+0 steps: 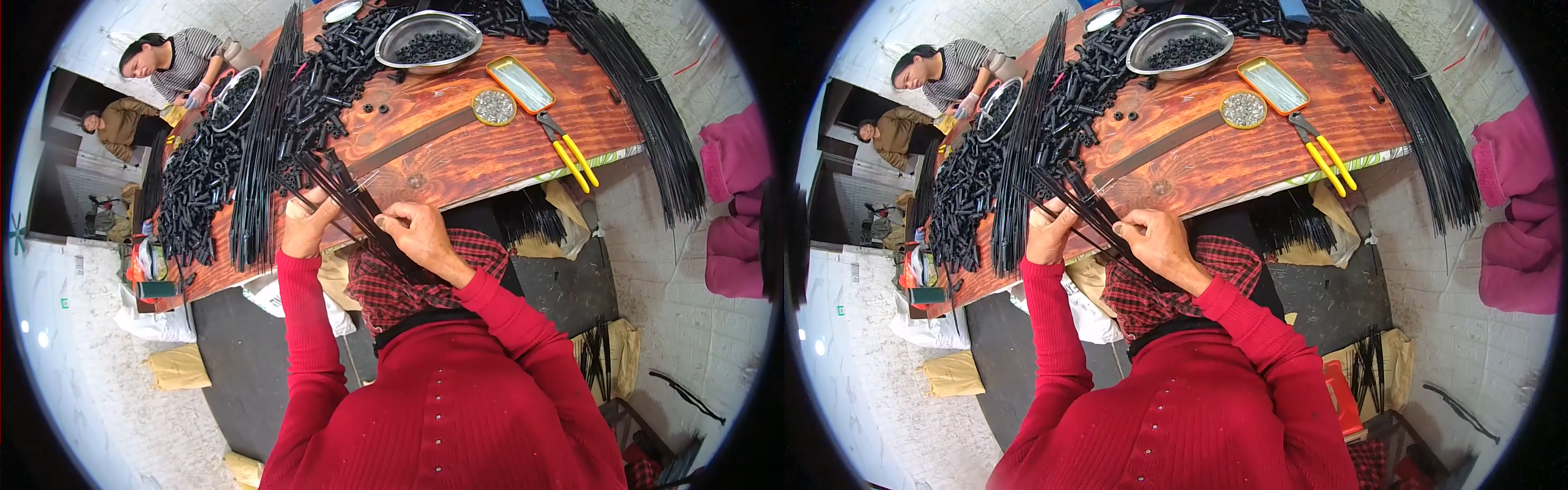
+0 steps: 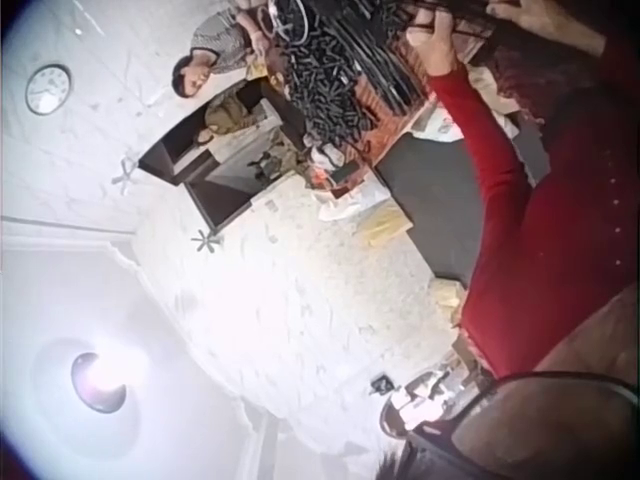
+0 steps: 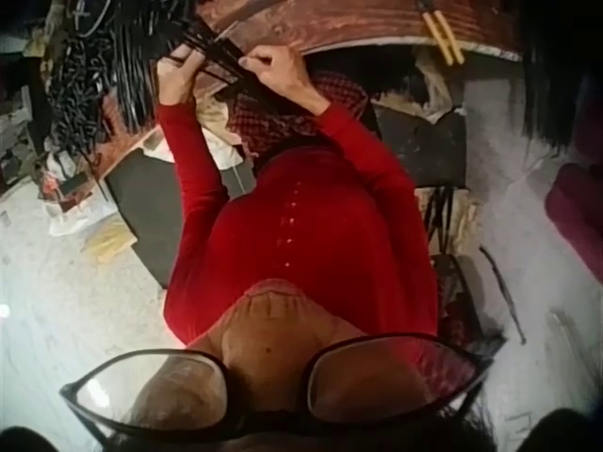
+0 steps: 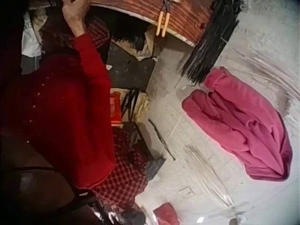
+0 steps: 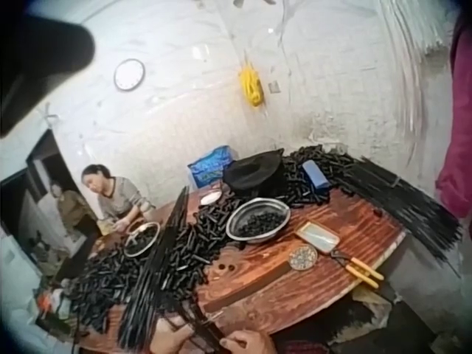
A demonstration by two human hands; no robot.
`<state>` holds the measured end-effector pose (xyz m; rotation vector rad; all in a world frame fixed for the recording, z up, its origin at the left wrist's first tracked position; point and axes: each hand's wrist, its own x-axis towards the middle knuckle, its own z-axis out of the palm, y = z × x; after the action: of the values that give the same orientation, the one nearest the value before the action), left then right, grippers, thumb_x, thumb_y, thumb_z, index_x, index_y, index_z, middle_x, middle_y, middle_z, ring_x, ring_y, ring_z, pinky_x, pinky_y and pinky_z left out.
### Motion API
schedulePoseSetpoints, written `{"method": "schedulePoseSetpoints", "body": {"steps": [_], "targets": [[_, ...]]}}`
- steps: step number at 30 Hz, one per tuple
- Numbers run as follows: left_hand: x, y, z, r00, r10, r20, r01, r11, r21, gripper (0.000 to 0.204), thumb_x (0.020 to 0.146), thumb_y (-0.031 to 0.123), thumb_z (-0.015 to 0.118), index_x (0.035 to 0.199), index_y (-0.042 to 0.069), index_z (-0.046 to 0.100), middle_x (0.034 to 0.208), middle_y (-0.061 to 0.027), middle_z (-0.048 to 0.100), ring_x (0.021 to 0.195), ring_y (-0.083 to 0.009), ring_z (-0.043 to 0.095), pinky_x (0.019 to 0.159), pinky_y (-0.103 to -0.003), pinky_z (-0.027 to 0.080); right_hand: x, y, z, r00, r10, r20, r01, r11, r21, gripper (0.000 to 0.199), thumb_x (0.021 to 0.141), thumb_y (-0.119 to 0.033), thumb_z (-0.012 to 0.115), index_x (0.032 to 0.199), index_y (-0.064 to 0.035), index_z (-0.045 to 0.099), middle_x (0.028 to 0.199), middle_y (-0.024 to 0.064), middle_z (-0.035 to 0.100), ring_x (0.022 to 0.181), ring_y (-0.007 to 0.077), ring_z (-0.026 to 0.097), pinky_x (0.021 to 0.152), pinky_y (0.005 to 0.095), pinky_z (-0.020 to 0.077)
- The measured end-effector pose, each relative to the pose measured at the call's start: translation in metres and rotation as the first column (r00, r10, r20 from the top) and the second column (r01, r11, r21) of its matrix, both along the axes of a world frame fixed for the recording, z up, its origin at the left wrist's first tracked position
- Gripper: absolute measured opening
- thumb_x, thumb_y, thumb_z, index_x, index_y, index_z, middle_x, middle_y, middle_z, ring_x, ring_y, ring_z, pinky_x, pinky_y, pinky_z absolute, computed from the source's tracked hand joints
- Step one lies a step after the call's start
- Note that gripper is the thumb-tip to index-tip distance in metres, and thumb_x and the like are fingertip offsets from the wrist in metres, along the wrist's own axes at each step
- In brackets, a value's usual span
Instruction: Manually assembling and trimming bundles of black electrical wires using pliers.
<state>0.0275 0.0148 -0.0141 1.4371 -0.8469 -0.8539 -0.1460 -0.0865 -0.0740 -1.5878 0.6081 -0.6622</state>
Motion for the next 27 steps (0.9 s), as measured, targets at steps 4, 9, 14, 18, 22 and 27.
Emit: {"method": "schedulePoseSetpoints", "body": {"steps": [4, 9, 14, 18, 22, 27], "targets": [[-0.001, 0.004, 0.003, 0.999, 0.005, 0.035, -0.006, 0.999, 0.053, 0.031, 0.088, 0.005, 0.065, 0.117, -0.003, 0.063, 0.101, -0.0071, 0.069, 0.088, -0.0133, 0.064, 0.081, -0.028, 0.052, 0.0, 0.001, -0.002, 1.0, -0.013, 0.017, 0.013, 1.0, -0.009, 0.02, 0.082, -0.021, 0.07, 0.081, -0.0012, 0.069, 0.066, 0.0106, 0.063, 0.054, 0.0169, 0.056, 0.053, 0.0325, 0.0421], [-0.006, 0.0, 0.006, 0.999, 0.045, 0.027, -0.046, 0.997, 0.06, 0.032, 0.084, 0.001, 0.066, 0.116, -0.002, 0.064, 0.102, -0.0067, 0.069, 0.089, -0.0133, 0.064, 0.082, -0.027, 0.051, -0.003, 0.003, 0.005, 1.0, -0.006, 0.018, 0.006, 1.0, -0.016, 0.016, 0.084, -0.015, 0.069, 0.083, 0.0014, 0.069, 0.062, 0.0076, 0.062, 0.056, 0.0081, 0.053, 0.052, 0.0283, 0.0414], [-0.006, 0.001, -0.006, 0.996, 0.089, -0.018, -0.088, 0.996, 0.033, 0.033, 0.082, -0.002, 0.065, 0.115, -0.002, 0.064, 0.104, -0.0069, 0.069, 0.091, -0.0134, 0.064, 0.083, -0.027, 0.05, -0.004, 0.001, 0.01, 0.997, 0.062, -0.043, -0.056, 0.991, 0.125, 0.018, 0.082, -0.019, 0.071, 0.082, -0.0006, 0.07, 0.069, 0.0091, 0.067, 0.059, 0.0132, 0.061, 0.057, 0.0293, 0.0462], [-0.01, 0.003, -0.01, 0.996, 0.092, -0.003, -0.092, 0.994, -0.066, 0.031, 0.083, -0.003, 0.063, 0.114, -0.002, 0.064, 0.104, -0.0078, 0.069, 0.09, -0.0138, 0.065, 0.082, -0.028, 0.051, 0.0, 0.001, -0.008, 0.992, 0.057, 0.116, -0.085, 0.965, 0.248, 0.018, 0.082, -0.019, 0.071, 0.083, -0.0012, 0.07, 0.072, 0.0075, 0.069, 0.063, 0.0114, 0.062, 0.06, 0.0278, 0.0484], [-0.011, 0.008, -0.01, 0.998, 0.058, -0.004, -0.058, 0.992, -0.11, 0.03, 0.083, -0.003, 0.063, 0.113, -0.002, 0.064, 0.103, -0.0085, 0.069, 0.089, -0.0145, 0.065, 0.081, -0.028, 0.051, -0.003, -0.005, -0.008, 0.987, 0.145, 0.074, -0.159, 0.951, 0.265, 0.018, 0.081, -0.019, 0.073, 0.083, -0.0011, 0.07, 0.07, 0.0045, 0.067, 0.065, 0.009, 0.061, 0.062, 0.0271, 0.049], [-0.008, 0.01, -0.019, 0.998, 0.066, -0.005, -0.066, 0.99, -0.122, 0.031, 0.082, 0.001, 0.062, 0.113, -0.003, 0.063, 0.101, -0.0083, 0.068, 0.089, -0.0159, 0.065, 0.08, -0.028, 0.052, -0.004, -0.007, -0.006, 0.978, 0.196, 0.073, -0.209, 0.929, 0.305, 0.02, 0.08, -0.019, 0.075, 0.081, -0.0004, 0.069, 0.067, 0.0013, 0.064, 0.065, 0.0059, 0.057, 0.061, 0.0257, 0.0476]]}}
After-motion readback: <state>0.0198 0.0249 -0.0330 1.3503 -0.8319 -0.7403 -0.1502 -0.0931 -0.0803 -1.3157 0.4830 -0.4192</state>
